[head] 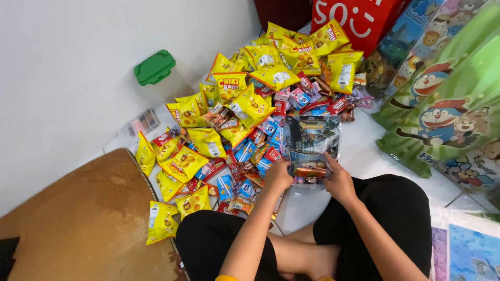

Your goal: Packing snack bags and small toys into decorative gift bags while sitting on the floor.

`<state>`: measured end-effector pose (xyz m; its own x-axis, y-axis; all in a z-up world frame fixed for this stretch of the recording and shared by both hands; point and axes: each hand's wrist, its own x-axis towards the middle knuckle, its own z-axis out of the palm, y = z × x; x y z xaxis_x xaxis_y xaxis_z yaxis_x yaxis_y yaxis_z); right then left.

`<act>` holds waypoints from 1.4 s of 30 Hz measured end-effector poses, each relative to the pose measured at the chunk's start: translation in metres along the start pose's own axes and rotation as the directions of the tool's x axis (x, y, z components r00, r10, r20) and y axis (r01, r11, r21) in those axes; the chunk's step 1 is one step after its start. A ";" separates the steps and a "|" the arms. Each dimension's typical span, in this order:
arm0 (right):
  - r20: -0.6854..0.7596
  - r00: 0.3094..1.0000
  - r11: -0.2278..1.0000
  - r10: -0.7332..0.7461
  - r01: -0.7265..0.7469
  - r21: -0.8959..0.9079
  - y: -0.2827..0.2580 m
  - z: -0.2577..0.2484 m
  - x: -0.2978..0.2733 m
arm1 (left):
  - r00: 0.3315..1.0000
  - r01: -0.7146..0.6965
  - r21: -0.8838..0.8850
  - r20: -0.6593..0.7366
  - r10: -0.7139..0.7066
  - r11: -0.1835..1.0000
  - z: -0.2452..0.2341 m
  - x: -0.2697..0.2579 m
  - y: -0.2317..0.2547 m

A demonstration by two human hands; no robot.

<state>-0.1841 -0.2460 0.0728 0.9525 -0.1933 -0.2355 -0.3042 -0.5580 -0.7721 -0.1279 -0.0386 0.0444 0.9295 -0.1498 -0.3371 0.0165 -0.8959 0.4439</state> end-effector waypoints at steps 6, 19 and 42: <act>0.033 0.997 0.992 -0.064 0.067 -0.106 -0.043 -0.030 0.002 | 0.999 -0.011 -0.006 0.034 0.012 1.000 -0.067 -0.025 0.027; 0.096 0.992 0.960 -0.085 0.107 -0.258 -0.123 -0.090 0.019 | 0.994 -0.077 -0.065 -0.078 0.072 0.995 -0.155 -0.016 0.050; -0.048 0.954 0.918 -0.295 0.270 -0.290 -0.293 -0.186 -0.038 | 0.934 -0.205 -0.088 -0.315 0.168 0.975 -0.309 -0.072 0.123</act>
<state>-0.1344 -0.2252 0.4174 0.9978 -0.0582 0.0316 -0.0275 -0.7982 -0.6017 -0.0785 -0.0090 0.3795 0.9870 -0.1590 0.0213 -0.1422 -0.8057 0.5750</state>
